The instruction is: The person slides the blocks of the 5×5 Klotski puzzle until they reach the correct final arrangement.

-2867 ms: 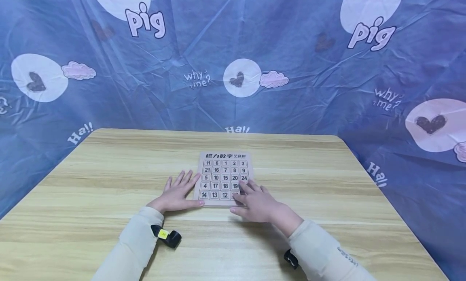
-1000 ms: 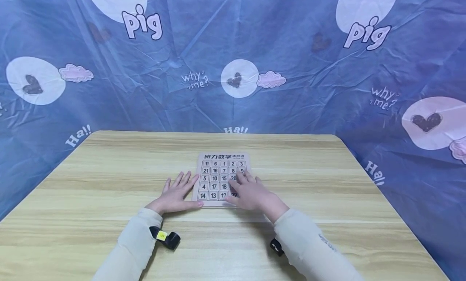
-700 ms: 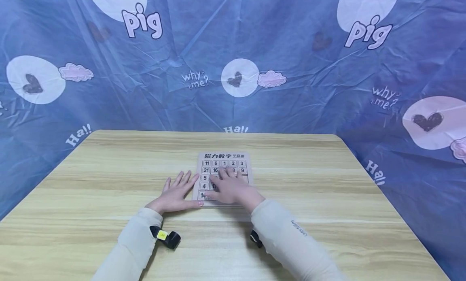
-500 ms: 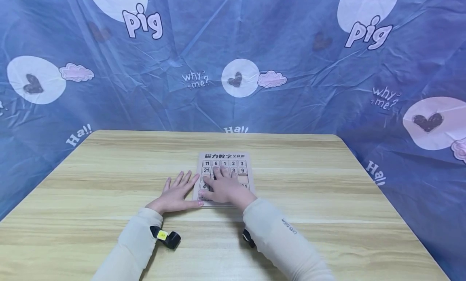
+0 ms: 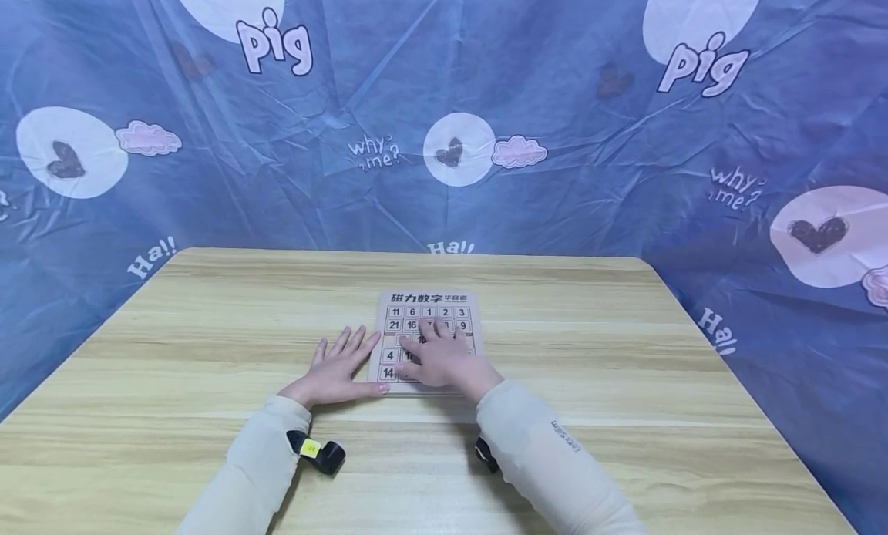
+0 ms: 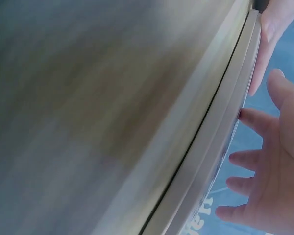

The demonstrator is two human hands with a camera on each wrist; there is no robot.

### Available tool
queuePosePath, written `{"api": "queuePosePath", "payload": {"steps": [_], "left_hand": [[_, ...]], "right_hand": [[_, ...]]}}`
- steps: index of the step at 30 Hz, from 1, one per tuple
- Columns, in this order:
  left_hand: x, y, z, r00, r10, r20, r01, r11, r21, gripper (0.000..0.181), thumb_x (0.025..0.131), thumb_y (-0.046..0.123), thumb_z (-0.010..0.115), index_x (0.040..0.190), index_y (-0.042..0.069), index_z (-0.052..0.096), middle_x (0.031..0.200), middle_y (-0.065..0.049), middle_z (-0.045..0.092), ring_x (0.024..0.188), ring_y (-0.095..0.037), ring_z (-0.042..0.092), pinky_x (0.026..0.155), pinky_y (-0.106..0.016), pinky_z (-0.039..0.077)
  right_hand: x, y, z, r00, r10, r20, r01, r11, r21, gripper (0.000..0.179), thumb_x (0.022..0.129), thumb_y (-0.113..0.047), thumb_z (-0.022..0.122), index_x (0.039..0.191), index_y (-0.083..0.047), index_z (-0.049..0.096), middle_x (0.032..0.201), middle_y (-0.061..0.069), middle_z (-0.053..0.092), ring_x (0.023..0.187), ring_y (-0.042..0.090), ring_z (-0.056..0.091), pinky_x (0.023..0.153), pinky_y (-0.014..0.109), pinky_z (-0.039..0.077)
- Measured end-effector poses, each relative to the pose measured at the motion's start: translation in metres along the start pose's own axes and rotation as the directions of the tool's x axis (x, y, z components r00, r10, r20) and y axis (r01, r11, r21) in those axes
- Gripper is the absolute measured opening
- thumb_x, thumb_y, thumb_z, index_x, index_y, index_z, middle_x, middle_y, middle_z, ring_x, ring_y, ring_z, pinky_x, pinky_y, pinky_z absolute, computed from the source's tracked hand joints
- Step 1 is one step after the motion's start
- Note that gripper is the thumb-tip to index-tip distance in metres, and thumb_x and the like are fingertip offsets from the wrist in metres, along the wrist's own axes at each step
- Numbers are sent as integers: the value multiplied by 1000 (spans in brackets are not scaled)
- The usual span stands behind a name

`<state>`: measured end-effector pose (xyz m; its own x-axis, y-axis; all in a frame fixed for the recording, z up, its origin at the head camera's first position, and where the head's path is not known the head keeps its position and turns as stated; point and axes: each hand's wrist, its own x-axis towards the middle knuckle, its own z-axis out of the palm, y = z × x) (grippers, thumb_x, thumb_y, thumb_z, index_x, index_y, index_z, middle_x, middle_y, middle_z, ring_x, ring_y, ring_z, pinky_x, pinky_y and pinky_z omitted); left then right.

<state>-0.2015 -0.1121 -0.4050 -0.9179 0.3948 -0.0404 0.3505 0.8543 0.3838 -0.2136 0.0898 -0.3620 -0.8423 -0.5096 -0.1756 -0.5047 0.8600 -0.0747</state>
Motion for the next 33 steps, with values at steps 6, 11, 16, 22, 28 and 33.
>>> {"api": "queuePosePath", "payload": {"steps": [6,11,16,22,28,33], "left_hand": [[1,-2,2,1000,-7,-4,7,1000,4,95,66,74,43,139,24,11,143,-9,4,128,-28,-6,95,-52,-11],[0,1,-2,1000,8,-5,-8,1000,-3,93,68,71,45,140,20,14,142,-12,6,127,-30,-4,95,-53,-10],[-2,3,-4,1000,1,2,-1,1000,4,93,67,71,45,139,22,14,142,-11,6,127,-30,-4,95,-53,-9],[-3,4,-5,1000,0,12,0,1000,0,93,67,72,44,140,22,13,142,-11,5,127,-30,-5,95,-53,-10],[-3,3,-5,1000,1,8,-1,1000,4,93,67,71,45,139,22,14,142,-12,5,127,-30,-4,95,-54,-9],[-3,3,-5,1000,-2,9,2,1000,-2,93,67,72,45,139,22,14,142,-12,5,127,-30,-4,95,-54,-10]], "right_hand": [[-5,8,-1,1000,11,7,-11,1000,22,56,85,-58,30,134,-32,30,142,10,11,126,37,5,95,57,9],[-6,11,-1,1000,5,15,-6,999,39,56,85,-58,30,134,-31,30,142,11,10,125,38,5,95,58,9],[-9,7,-2,1000,-23,-6,23,999,44,59,85,-58,31,135,-27,30,141,13,13,125,37,7,94,58,11],[-23,-6,-2,991,-135,-1,135,990,35,57,86,-56,29,135,-26,30,141,13,12,125,37,6,93,59,12],[-38,-17,-5,976,-218,9,218,976,9,54,86,-55,29,133,-28,35,141,12,13,125,37,8,92,60,13],[-41,-18,-2,973,-229,-1,229,973,-4,55,86,-57,28,131,-29,37,141,13,13,126,36,8,93,59,13]]}}
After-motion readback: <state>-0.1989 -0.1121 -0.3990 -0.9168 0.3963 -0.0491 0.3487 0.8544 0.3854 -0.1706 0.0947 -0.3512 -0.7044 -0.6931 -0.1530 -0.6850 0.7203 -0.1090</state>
